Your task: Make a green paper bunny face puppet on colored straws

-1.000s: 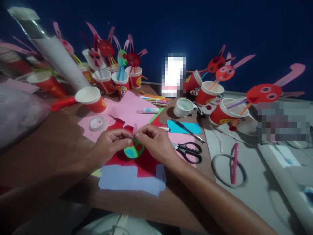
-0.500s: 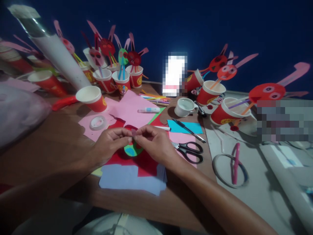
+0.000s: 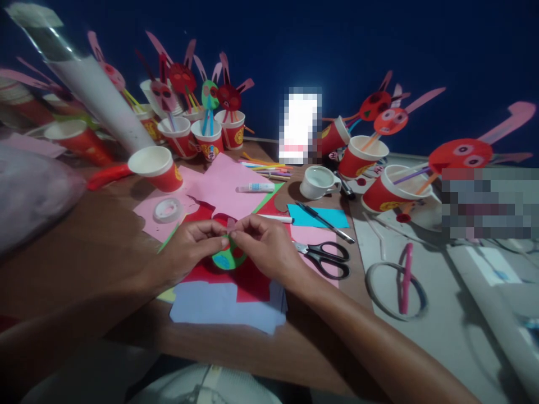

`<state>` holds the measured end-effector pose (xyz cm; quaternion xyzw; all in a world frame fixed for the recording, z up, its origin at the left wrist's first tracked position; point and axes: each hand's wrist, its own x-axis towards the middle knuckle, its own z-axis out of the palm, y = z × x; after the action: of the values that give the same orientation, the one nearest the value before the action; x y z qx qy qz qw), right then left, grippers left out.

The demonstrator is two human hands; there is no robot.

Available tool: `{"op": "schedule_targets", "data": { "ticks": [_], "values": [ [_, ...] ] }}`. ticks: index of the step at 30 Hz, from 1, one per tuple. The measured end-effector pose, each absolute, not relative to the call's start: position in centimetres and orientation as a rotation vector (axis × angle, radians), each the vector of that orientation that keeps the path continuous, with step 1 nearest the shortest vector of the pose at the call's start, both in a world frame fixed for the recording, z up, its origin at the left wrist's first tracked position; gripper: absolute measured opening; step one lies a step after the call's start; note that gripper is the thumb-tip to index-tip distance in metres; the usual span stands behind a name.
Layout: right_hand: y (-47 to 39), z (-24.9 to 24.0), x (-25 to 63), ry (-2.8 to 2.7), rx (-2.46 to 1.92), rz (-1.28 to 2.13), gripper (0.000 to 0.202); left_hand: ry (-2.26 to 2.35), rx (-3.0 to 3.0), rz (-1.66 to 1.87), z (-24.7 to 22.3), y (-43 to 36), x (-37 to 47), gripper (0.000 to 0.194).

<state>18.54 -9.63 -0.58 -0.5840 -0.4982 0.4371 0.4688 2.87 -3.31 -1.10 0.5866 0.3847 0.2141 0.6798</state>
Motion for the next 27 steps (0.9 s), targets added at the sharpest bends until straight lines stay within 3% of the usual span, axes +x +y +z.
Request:
{"op": "schedule_targets", "data": {
  "ticks": [7,15,27],
  "values": [
    [-9.6,-0.7,18.8,-1.198,-1.400,1.033,0.014,0.890,1.312,0.550,-1.5,-3.2,2.9,0.010],
    [-9.4,-0.9,19.8,-1.030,-1.382,0.931,0.035,0.884,1.134,0.570,-1.7,-3.0,2.8,0.015],
    [-9.3,-1.3,18.7,-1.016,-1.334,1.135,0.023,0.872,1.011,0.618,-1.3,-2.9,3.1,0.016]
  ]
}}
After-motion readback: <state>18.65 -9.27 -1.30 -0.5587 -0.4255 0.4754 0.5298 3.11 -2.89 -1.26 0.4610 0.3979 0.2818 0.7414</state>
